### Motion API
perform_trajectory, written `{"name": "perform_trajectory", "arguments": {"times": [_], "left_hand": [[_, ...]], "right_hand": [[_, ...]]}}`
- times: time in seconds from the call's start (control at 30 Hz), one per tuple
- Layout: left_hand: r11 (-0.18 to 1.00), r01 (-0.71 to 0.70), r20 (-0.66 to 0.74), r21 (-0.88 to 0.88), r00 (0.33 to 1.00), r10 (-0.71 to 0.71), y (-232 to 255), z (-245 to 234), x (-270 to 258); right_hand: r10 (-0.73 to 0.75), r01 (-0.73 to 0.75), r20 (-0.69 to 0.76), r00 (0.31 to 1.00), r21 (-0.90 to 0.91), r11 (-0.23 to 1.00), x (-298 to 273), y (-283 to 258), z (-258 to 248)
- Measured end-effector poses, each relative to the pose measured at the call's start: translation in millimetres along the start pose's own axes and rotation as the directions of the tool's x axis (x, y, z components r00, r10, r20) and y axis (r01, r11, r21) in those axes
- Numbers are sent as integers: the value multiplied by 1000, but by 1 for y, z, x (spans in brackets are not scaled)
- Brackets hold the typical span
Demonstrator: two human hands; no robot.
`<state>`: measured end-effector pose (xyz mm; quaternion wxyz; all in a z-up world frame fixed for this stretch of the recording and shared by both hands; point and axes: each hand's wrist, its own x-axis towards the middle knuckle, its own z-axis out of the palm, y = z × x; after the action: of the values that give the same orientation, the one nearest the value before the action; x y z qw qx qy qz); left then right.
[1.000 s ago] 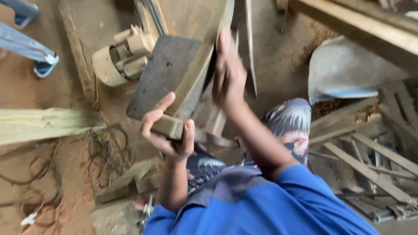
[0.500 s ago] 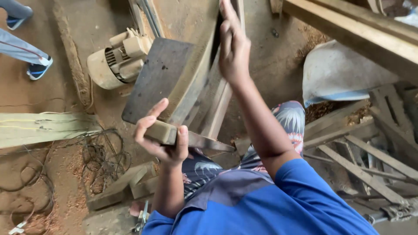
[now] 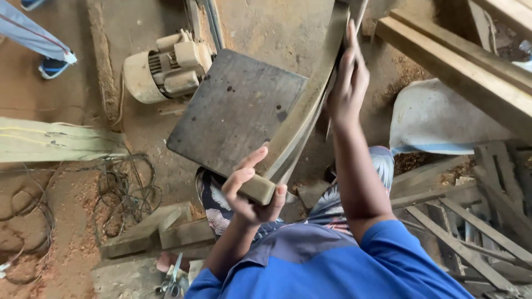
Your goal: Sanding a curved wooden furniture component by hand using sandpaper
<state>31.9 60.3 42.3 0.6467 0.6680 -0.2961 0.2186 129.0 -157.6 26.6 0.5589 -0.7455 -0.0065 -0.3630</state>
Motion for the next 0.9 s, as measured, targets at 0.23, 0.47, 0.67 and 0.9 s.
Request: {"name": "perform_trajectory", "arguments": {"times": [0.23, 0.47, 0.67, 0.9], "left_hand": [[999, -39, 33, -11, 999, 40, -1, 10, 6], [996, -50, 13, 73, 999, 49, 3, -7, -9], [994, -34, 15, 101, 999, 33, 9, -17, -19], [991, -64, 6, 113, 998, 64, 0, -24, -23]], "right_hand": [[41, -42, 56, 998, 12, 999, -70, -76, 3], [51, -50, 26, 998, -36, 998, -59, -75, 4], [99, -99, 4, 995, -32, 995, -43, -62, 1], [60, -43, 128, 990, -131, 990, -71, -58, -2]]}}
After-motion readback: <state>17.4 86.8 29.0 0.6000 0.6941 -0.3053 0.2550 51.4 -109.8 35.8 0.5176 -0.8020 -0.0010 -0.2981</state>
